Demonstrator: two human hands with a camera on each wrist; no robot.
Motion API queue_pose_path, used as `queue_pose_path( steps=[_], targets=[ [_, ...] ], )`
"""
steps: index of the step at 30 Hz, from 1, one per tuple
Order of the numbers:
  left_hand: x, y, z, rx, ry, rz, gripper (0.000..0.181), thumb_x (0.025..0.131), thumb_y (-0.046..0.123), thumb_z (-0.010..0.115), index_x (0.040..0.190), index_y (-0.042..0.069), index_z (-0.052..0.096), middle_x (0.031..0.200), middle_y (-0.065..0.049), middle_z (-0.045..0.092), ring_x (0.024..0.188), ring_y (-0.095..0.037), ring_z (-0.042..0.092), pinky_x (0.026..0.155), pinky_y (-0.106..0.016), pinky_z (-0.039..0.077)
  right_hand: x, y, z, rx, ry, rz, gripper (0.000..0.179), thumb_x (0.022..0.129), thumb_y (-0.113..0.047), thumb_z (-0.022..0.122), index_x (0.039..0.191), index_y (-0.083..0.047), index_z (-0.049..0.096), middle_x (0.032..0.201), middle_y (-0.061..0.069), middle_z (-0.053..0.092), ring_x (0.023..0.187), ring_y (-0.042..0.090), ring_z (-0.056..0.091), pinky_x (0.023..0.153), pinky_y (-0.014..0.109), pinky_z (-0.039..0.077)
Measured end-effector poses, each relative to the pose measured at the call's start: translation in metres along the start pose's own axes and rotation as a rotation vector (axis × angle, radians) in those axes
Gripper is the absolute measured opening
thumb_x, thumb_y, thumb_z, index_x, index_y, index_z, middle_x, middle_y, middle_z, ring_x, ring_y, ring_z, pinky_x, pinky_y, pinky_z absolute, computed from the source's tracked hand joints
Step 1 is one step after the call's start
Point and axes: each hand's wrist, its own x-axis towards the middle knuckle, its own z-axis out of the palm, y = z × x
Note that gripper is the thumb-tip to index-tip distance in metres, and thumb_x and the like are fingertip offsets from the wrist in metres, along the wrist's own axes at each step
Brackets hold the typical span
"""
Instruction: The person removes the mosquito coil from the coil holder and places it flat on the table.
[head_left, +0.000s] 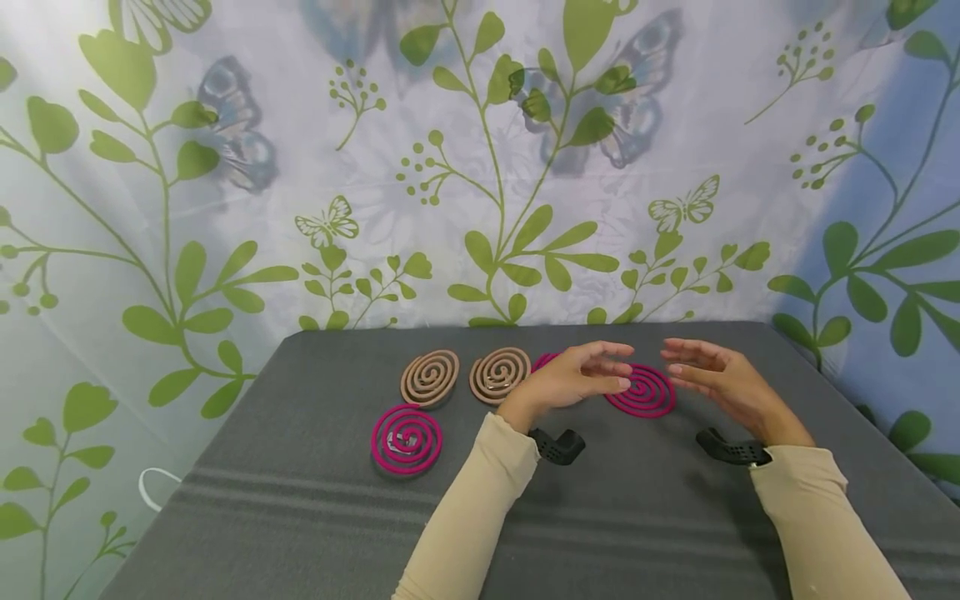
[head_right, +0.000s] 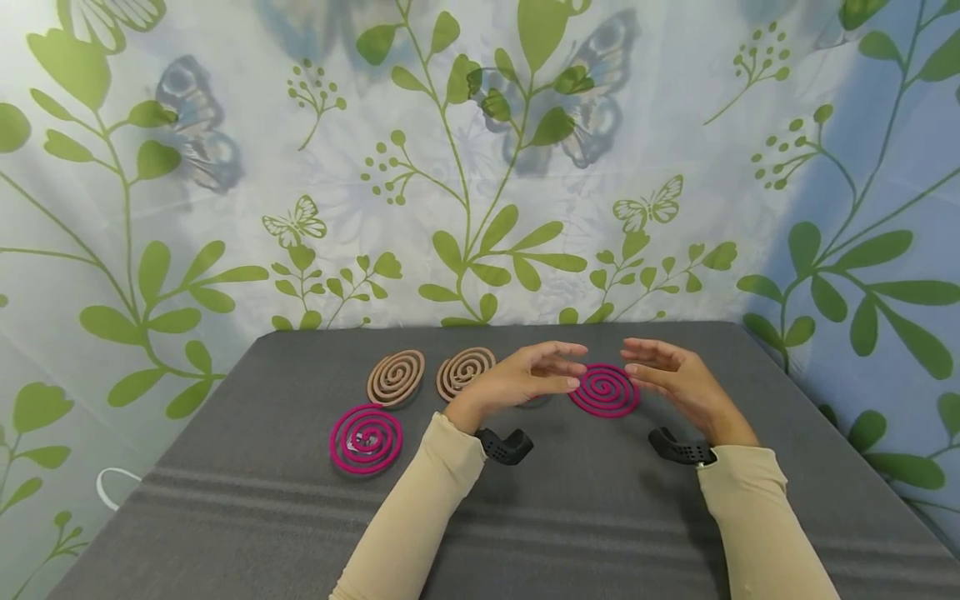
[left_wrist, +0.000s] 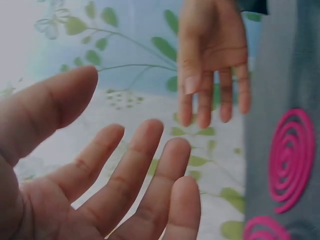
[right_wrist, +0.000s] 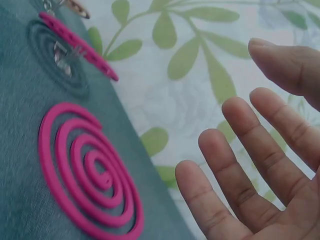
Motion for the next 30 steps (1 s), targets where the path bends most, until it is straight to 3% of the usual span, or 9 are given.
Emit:
queue_pose_path(
  steps=[4,9,17,21,26,30],
  targets=[
    [-0.013,0.014,-0.010,0.012,-0.021,0.065,0.055,0.107,0.012,0.068,0.160,0.010,0.053,0.151,-0.016,0.063,0.126,-0.008,0.064,0.105,-0.024,0.049,-0.001,-0.012,0.008,-0.093,0.007,-0.011,0.038,0.108,-0.009,0.068,0.143,-0.023,0.062,0.130,-0.019,0.067,0.116,-0.003,0.067,0.096,0.020,0.056],
    [-0.026,0.029,-0.018,0.039,-0.034,0.141,0.056,0.107,0.011,0.068,0.160,0.008,0.051,0.150,-0.014,0.064,0.132,-0.012,0.063,0.110,-0.025,0.048,-0.003,-0.023,0.016,-0.123,-0.003,-0.027,0.040,0.108,-0.009,0.068,0.147,-0.015,0.060,0.129,-0.021,0.068,0.117,-0.002,0.067,0.096,0.019,0.056],
    [-0.049,0.042,-0.028,0.191,-0.015,0.256,0.052,0.107,0.010,0.068,0.157,0.006,0.054,0.147,-0.015,0.065,0.129,-0.011,0.064,0.109,-0.027,0.050,-0.005,-0.039,0.033,-0.177,-0.020,-0.063,0.043,0.107,-0.009,0.069,0.149,-0.008,0.059,0.130,-0.021,0.069,0.119,0.000,0.068,0.095,0.018,0.054],
    [-0.064,0.045,-0.037,0.243,0.012,0.306,0.049,0.106,0.009,0.068,0.154,0.005,0.057,0.146,-0.014,0.067,0.128,-0.012,0.065,0.107,-0.029,0.052,-0.004,-0.047,0.042,-0.180,-0.037,-0.090,0.041,0.107,-0.008,0.069,0.147,-0.013,0.062,0.130,-0.020,0.071,0.119,0.001,0.069,0.094,0.018,0.054],
    [-0.083,0.043,-0.050,0.284,0.073,0.349,0.044,0.105,0.010,0.071,0.149,0.006,0.063,0.141,-0.009,0.071,0.123,-0.011,0.068,0.095,-0.038,0.057,-0.003,-0.052,0.055,-0.181,-0.050,-0.162,0.042,0.104,-0.002,0.071,0.142,-0.020,0.068,0.127,-0.018,0.073,0.117,0.004,0.069,0.092,0.020,0.055],
    [-0.097,0.036,-0.060,0.307,0.121,0.380,0.040,0.105,0.008,0.071,0.144,0.003,0.067,0.138,-0.010,0.073,0.124,-0.018,0.070,0.100,-0.042,0.057,0.001,-0.051,0.065,-0.187,-0.047,-0.205,0.043,0.102,-0.001,0.073,0.138,-0.024,0.071,0.125,-0.018,0.074,0.115,0.005,0.070,0.089,0.021,0.056]
  ],
)
